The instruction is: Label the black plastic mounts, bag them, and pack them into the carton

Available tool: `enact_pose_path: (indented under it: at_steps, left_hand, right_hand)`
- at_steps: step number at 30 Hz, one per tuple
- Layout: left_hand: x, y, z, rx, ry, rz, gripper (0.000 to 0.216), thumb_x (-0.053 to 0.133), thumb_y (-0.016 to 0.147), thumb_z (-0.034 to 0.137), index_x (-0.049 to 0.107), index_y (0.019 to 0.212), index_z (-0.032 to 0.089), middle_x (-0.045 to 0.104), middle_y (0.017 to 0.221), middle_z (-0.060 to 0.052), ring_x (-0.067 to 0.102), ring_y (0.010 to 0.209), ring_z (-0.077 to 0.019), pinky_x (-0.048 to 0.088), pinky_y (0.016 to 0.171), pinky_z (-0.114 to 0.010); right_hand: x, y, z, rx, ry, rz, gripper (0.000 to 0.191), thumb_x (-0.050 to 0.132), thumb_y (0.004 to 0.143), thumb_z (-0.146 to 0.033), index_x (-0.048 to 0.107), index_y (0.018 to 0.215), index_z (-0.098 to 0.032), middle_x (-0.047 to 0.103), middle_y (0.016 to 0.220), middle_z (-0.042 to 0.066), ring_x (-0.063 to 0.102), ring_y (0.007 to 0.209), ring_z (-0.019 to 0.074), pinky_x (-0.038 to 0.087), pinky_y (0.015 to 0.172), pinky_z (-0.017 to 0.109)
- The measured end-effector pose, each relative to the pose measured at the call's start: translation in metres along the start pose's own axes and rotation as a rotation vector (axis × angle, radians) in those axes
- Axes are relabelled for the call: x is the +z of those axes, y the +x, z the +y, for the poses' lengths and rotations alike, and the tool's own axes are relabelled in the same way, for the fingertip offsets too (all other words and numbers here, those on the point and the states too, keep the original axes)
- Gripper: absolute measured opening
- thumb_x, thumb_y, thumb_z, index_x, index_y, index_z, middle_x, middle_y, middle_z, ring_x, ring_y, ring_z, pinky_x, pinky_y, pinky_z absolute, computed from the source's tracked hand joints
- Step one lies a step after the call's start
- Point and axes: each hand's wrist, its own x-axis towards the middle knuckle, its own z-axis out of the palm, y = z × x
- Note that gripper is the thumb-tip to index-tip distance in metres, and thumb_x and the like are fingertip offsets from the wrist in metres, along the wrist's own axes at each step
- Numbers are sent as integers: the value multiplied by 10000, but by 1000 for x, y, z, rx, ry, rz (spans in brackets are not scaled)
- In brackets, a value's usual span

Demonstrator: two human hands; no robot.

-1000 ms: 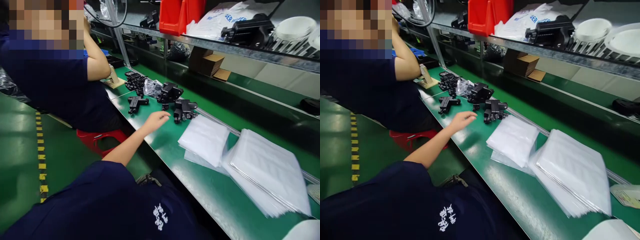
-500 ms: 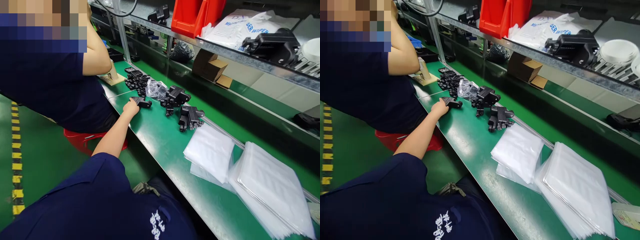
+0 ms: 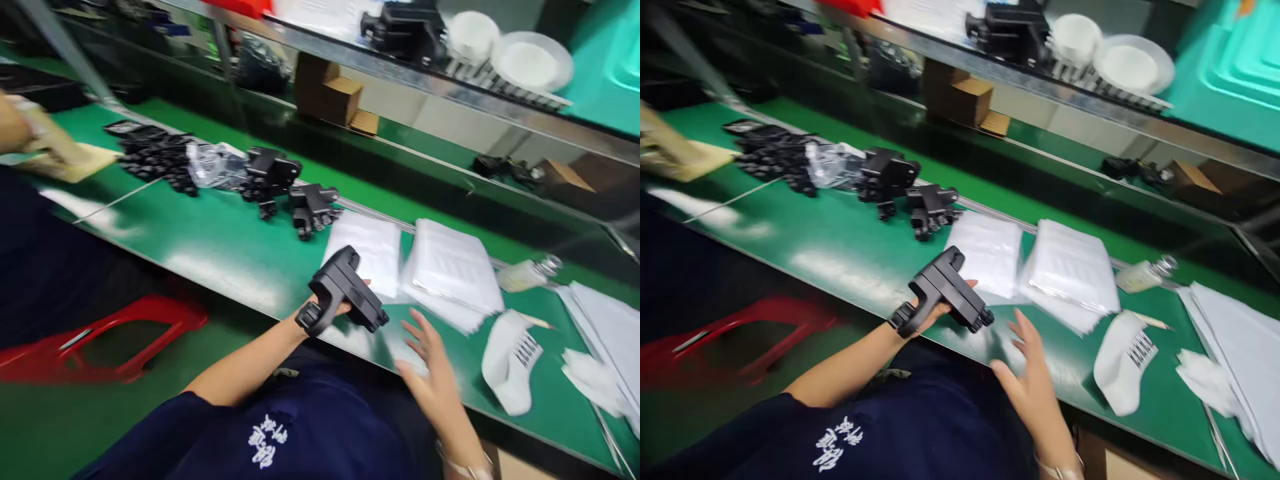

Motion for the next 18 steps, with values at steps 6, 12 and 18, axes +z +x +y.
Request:
enact_pose_path:
  at_steps: [6, 12, 18]
  left_hand:
    - [36, 11, 4, -212, -4, -290, 694, 740, 732, 431, 564, 1357, 188, 658, 1293, -128, 603, 1208, -347, 472, 1029, -483]
    - [43, 29, 9, -192, 416, -243, 648, 676, 769, 599, 588, 1226, 148, 659, 1200, -130, 595, 1139, -332, 485, 950, -413]
    - [66, 19, 7, 9, 609, -147, 708, 556, 806, 705, 490, 1253, 160, 627, 1140, -101, 585, 1052, -278, 465, 916, -369]
  right_hand:
    - [-2, -29, 19, 66, -137, 126, 643, 608, 875, -246, 379, 1475, -284, 638, 1243, 101, 652, 1097, 269, 585, 879, 431]
    - [-35, -52, 15, 5, -368, 103, 535, 626, 892, -348, 519, 1410, -268, 644, 1196, 130, 618, 1038, 299, 572, 842, 450]
    - [-52, -56, 31, 544, 418, 249, 571, 377, 947, -628, 670, 1143, -179, 628, 735, 47, 582, 604, 164, 519, 560, 312]
